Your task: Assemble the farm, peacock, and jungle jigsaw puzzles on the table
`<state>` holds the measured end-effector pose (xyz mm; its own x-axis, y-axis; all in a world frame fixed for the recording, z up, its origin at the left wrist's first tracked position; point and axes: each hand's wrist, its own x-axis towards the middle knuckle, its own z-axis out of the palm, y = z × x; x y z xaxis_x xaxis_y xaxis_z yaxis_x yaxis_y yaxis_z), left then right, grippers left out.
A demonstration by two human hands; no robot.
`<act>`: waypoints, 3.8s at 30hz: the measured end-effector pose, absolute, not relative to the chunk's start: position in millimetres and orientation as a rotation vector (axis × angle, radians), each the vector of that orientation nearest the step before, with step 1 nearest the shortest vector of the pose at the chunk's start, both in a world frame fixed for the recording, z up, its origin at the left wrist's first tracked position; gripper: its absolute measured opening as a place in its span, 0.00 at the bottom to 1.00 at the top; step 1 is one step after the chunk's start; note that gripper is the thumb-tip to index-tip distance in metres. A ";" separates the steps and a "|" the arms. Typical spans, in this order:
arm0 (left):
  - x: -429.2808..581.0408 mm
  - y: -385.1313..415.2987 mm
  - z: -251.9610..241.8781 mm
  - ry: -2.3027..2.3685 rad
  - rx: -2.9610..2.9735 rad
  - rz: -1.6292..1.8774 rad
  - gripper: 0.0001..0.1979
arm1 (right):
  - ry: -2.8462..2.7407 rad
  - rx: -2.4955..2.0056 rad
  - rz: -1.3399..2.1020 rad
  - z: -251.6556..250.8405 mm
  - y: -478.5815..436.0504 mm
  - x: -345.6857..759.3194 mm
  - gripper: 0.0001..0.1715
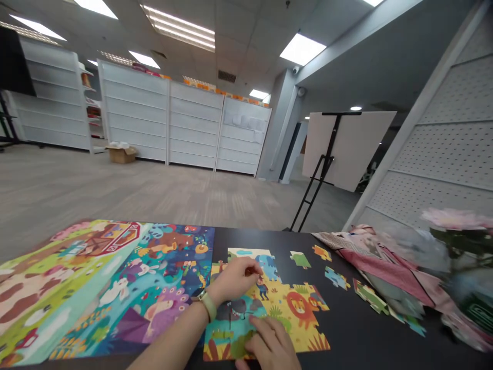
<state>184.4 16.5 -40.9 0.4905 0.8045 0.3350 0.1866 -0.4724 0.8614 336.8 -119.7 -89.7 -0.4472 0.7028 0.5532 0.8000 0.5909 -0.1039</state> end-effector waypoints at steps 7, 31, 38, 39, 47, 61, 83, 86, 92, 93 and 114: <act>183.1 18.1 -37.3 0.855 1.870 0.980 0.08 | -2.501 -1.160 -0.084 -56.8 -106.0 338.4 0.15; 175.1 -17.3 -7.2 1.030 2.494 0.448 0.36 | -1.841 -1.791 -0.070 -0.1 -56.0 536.7 0.21; 175.8 -20.9 -1.0 1.030 2.500 0.332 0.40 | -1.871 -1.738 0.252 -0.4 -36.5 586.2 0.25; 176.3 -22.2 0.0 1.027 2.493 0.315 0.42 | -1.857 -1.711 0.283 1.4 -33.8 585.0 0.26; 188.1 -36.6 9.1 1.073 2.505 0.276 0.39 | -1.781 -1.467 0.634 5.6 7.4 523.5 0.21; 184.1 -30.8 2.6 1.021 2.468 0.363 0.38 | -1.887 -1.608 0.710 -19.8 8.9 461.9 0.18; 187.1 -34.4 11.4 1.115 2.442 0.214 0.40 | -2.154 -1.534 0.410 -14.4 -6.4 460.9 0.07; 185.3 -29.2 1.8 1.101 2.466 0.235 0.34 | -2.054 -1.567 0.295 -19.1 6.0 470.9 0.15; 179.2 -8.2 -26.6 1.029 2.392 0.629 0.18 | -1.760 -1.767 0.090 -20.0 35.4 529.1 0.14; 178.7 -6.0 -28.9 1.017 2.386 0.638 0.18 | -1.747 -1.777 0.084 -21.2 37.2 534.5 0.16; 172.8 6.2 -12.6 1.123 2.128 1.117 0.08 | -1.692 -1.377 0.539 -26.6 36.7 505.2 0.26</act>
